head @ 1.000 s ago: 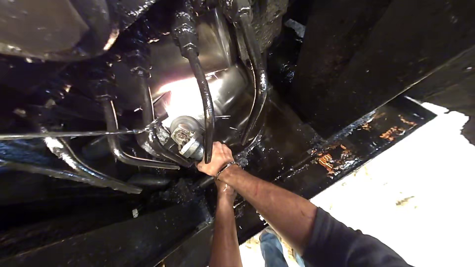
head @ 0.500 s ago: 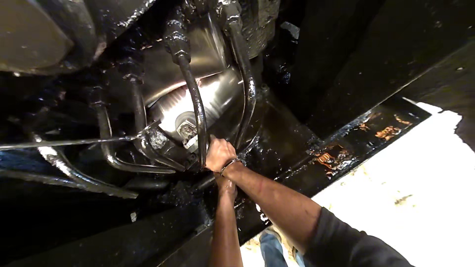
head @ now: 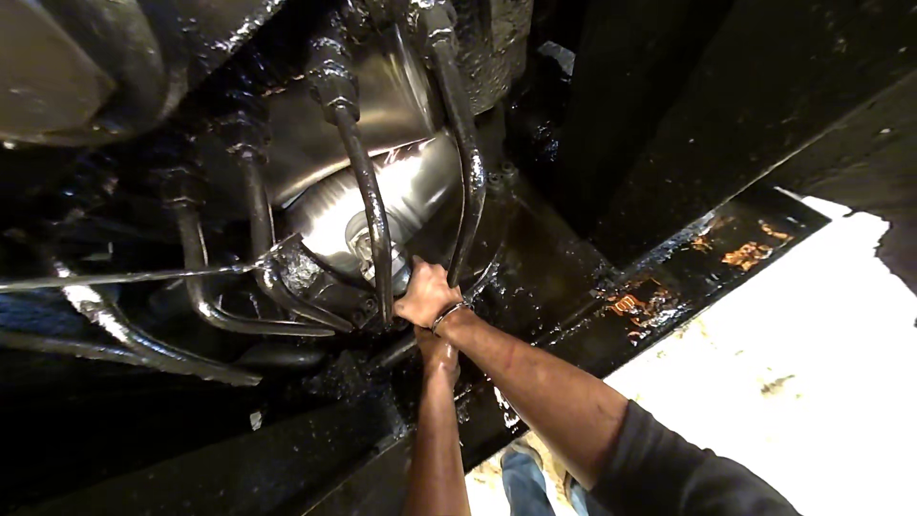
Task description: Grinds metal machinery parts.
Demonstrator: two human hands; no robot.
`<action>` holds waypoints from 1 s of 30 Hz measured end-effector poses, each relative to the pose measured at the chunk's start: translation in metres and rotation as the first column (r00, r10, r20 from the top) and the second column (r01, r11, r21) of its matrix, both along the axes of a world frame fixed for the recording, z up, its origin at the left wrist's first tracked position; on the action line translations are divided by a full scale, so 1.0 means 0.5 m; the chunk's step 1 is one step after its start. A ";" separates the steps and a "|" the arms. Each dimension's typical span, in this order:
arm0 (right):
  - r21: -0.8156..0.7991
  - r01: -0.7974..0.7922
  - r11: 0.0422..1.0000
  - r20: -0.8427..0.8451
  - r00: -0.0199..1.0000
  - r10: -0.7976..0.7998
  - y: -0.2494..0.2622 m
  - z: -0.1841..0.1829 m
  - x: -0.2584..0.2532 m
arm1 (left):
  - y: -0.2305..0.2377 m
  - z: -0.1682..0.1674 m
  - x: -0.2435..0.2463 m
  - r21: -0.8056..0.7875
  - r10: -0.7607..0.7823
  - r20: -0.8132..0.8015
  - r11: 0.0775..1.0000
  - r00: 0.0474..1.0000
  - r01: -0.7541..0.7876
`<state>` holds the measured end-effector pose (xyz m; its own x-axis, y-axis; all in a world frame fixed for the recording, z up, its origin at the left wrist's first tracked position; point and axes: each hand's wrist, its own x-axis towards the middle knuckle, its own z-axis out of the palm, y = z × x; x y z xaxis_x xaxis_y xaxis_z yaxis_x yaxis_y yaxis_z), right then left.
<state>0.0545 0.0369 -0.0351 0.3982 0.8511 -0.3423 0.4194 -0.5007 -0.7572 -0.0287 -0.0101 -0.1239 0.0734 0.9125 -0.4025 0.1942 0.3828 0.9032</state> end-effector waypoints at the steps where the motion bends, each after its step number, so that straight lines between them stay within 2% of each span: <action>1: 0.011 0.008 1.000 0.004 1.000 -0.008 -0.001 -0.002 0.001 | 0.000 0.005 0.004 0.008 0.000 0.000 1.000 1.000 0.000; 9: -0.024 0.026 0.999 0.029 0.999 -0.026 0.021 -0.018 0.013 | 0.006 0.012 0.013 0.000 -0.031 -0.074 1.000 0.997 0.031; 23: -0.015 0.072 0.997 -0.004 0.997 -0.072 0.022 -0.028 0.022 | 0.012 0.009 0.015 0.068 -0.072 -0.055 0.995 0.996 0.075; 30: 0.014 0.103 0.995 -0.037 0.994 -0.103 0.026 -0.032 0.034 | 0.019 0.024 0.023 0.033 -0.102 -0.179 0.993 0.979 0.109</action>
